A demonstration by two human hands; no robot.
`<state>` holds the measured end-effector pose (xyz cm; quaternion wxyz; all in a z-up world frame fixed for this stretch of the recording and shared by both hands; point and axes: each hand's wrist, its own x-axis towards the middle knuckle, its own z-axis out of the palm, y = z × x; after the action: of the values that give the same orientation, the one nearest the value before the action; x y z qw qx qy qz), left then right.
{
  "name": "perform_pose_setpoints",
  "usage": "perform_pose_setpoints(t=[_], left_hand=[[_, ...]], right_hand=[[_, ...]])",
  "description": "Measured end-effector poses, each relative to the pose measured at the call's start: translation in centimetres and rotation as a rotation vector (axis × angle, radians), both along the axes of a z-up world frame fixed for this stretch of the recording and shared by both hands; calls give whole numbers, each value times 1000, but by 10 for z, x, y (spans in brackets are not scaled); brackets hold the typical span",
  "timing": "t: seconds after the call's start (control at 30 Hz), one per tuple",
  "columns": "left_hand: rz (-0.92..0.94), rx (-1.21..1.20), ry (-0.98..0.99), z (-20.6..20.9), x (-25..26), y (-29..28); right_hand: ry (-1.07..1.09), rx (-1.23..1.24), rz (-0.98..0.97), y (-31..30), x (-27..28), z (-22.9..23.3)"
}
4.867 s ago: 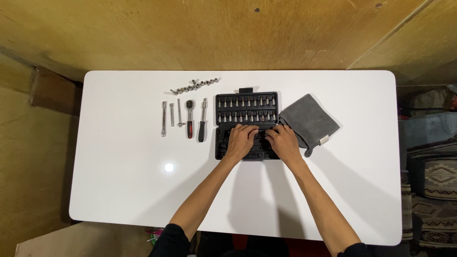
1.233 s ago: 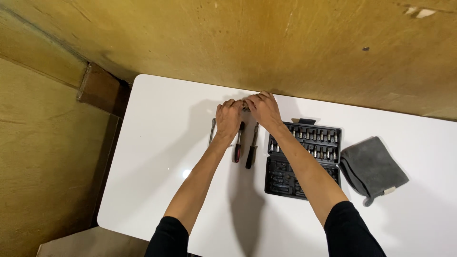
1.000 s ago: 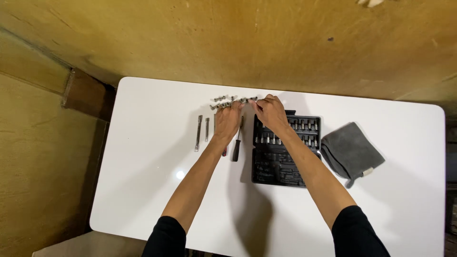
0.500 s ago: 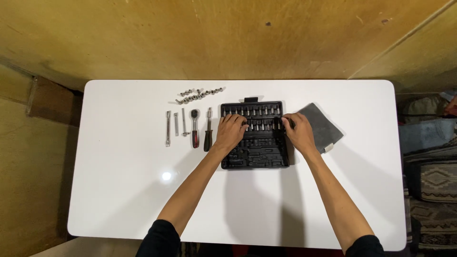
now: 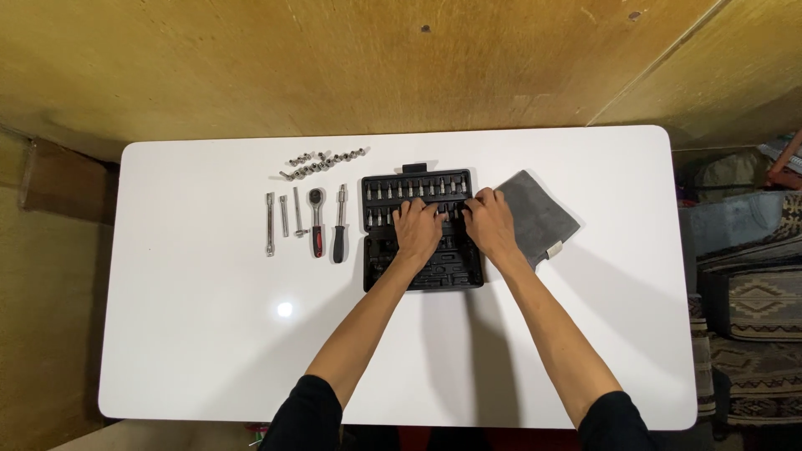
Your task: Organizes a set of socket wrenches and bits into a plastic carrying case on a table.
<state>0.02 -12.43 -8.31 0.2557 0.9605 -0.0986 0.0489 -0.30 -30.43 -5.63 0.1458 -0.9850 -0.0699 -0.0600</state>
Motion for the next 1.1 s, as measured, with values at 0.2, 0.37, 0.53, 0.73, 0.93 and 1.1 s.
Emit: perform_pose_setpoints(t=[0.2,0.37,0.53,0.73,0.93,1.1], left_hand=[[73,-32,99,13,5,-16],[78,-12,34,-25,17,-26],[262,-37,173,-7,24,-36],[188,-160,388,18,23,-14],[102,-84,210,24,18,-6],[99,6,162,16,20,-17]], right_hand=[[55,148,-99,12,2,-3],[121,147,-160,11,13,-32],[255,306,-388,16,24,-42],[316,480,-503,17,16,-30],[229,567,-441,24,5,-5],[95,646,-436,21,2,-9]])
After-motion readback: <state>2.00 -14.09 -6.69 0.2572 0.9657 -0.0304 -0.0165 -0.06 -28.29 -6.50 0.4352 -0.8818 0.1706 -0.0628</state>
